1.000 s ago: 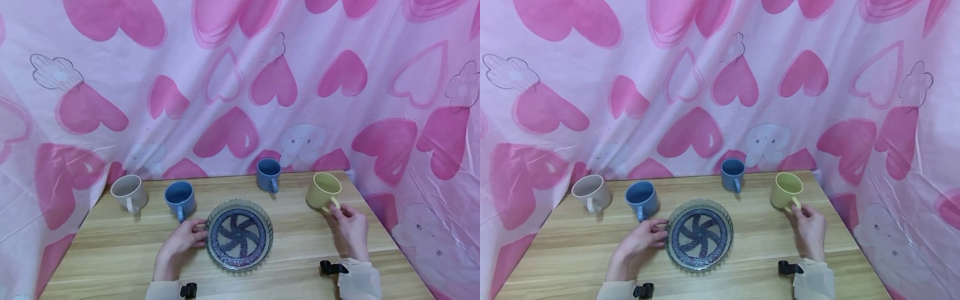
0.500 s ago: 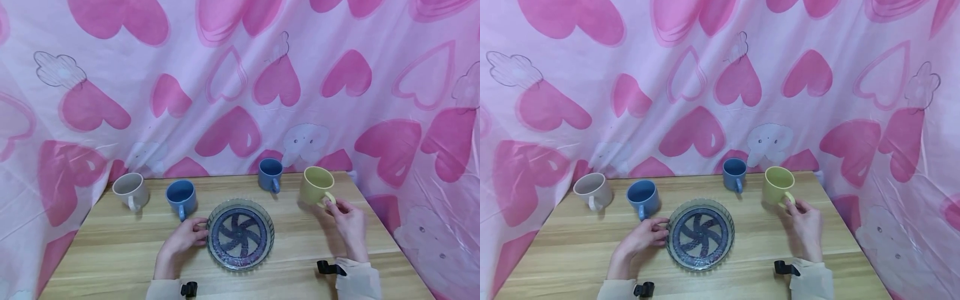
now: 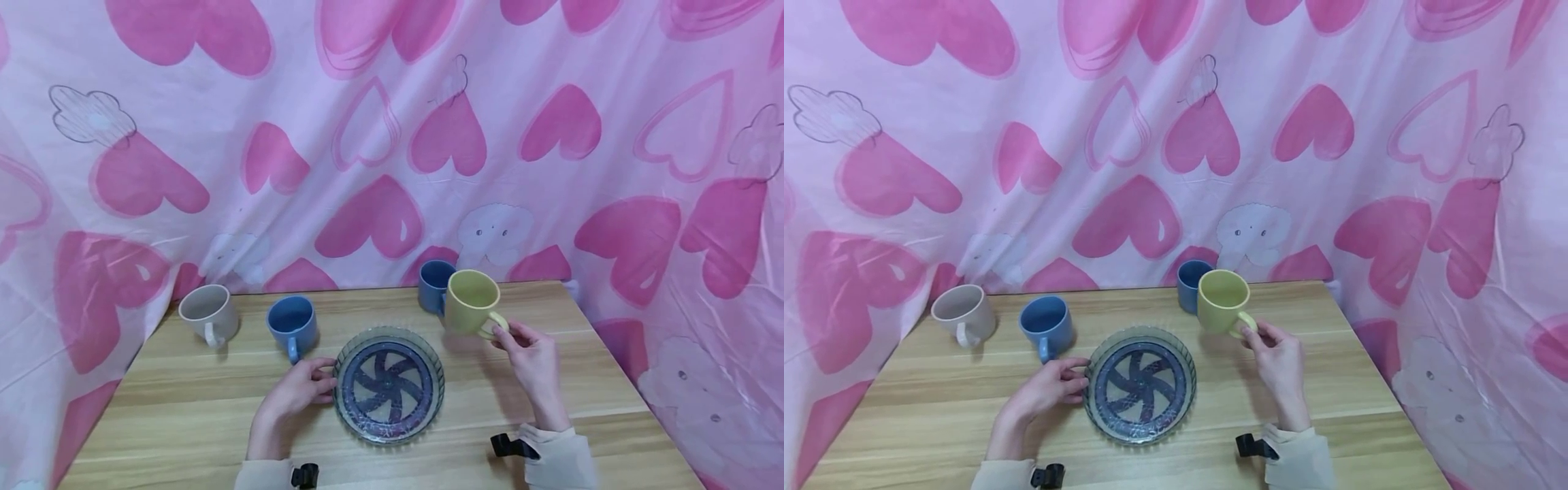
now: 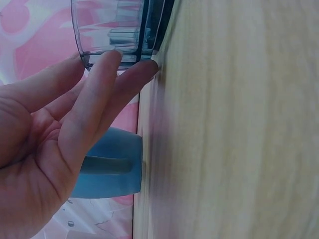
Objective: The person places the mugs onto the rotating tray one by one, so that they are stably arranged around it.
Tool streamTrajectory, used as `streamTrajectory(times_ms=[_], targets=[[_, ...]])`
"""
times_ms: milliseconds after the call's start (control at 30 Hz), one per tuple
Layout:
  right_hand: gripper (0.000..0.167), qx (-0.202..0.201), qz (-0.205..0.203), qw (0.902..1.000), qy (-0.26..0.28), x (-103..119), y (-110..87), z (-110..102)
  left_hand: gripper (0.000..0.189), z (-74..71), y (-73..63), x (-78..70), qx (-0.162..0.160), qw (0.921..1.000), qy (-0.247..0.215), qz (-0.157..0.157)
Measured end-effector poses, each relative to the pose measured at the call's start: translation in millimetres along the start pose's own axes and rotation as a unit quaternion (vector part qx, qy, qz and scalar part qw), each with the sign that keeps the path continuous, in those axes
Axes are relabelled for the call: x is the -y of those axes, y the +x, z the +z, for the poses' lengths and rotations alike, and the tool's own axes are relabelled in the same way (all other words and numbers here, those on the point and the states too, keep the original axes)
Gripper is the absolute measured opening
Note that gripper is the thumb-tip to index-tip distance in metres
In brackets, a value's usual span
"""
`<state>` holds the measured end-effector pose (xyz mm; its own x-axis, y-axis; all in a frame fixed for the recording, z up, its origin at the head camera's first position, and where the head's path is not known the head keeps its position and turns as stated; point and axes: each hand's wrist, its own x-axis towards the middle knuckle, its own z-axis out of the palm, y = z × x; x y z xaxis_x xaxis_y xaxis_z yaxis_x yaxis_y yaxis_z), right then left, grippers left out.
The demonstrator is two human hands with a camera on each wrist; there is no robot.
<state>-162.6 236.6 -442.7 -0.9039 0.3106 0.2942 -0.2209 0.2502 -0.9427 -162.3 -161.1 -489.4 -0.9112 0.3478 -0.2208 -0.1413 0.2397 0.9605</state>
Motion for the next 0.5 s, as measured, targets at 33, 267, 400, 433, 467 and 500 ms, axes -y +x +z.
streamTrajectory(times_ms=[33, 267, 400, 433, 467, 500], targets=[[0.024, 0.006, -0.002, 1.0, -0.002, 0.2, -1.3, 3.8, 0.048, -0.1, 0.3, 0.2, -0.001, 1.0, 0.0, 0.001], [0.023, 0.049, -0.023, 0.9985, 0.009, 0.6, -10.2, 27.5, 0.048, 0.0, -1.4, 0.1, -0.007, 0.9999, 0.006, 0.01], [0.02, 0.073, -0.033, 0.9967, 0.016, 0.3, -15.4, 39.4, 0.047, -0.4, -2.2, -0.4, -0.011, 0.9999, 0.012, 0.006], [0.02, 0.078, -0.033, 0.9962, 0.019, -0.3, -16.8, 42.2, 0.047, -0.5, -1.9, -0.3, -0.01, 0.9999, 0.012, 0.006], [0.02, 0.082, -0.034, 0.9959, 0.021, -0.9, -18.2, 44.9, 0.048, -0.6, -1.6, -0.4, -0.009, 0.9998, 0.014, 0.005], [0.02, 0.084, -0.032, 0.9956, 0.025, -1.3, -19.6, 47.7, 0.048, -0.6, -1.6, -0.7, -0.009, 0.9998, 0.015, 0.003]])
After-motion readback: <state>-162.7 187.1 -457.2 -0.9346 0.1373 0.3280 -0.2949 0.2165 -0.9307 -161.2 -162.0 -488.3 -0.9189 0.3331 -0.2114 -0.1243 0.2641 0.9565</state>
